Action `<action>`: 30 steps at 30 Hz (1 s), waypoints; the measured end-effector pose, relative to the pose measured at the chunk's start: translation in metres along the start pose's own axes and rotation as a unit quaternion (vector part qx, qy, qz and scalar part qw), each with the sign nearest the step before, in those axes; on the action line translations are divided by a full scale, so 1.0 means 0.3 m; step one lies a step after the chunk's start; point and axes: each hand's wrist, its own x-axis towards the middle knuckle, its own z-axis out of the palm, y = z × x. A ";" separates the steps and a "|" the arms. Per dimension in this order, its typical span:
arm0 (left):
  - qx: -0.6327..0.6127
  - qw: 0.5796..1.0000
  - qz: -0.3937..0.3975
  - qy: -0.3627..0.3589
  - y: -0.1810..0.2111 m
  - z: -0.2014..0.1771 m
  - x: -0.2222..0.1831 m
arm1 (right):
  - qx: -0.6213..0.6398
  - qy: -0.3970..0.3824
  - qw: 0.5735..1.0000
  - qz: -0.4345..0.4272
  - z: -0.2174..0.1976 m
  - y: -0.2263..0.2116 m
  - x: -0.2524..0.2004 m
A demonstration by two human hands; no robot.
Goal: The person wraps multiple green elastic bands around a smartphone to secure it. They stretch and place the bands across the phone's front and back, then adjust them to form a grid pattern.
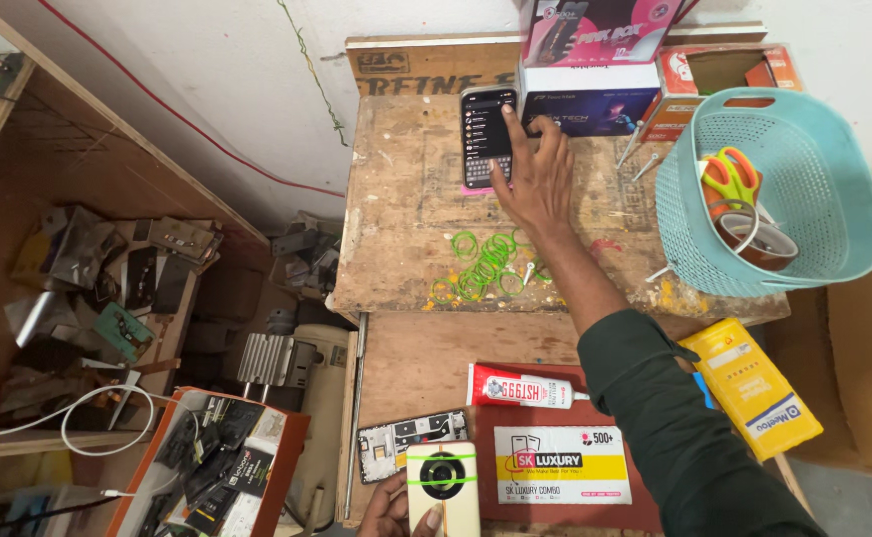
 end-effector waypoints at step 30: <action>0.007 1.000 0.028 0.001 0.041 0.030 -0.023 | 0.163 -0.039 0.976 0.137 0.040 0.040 -0.024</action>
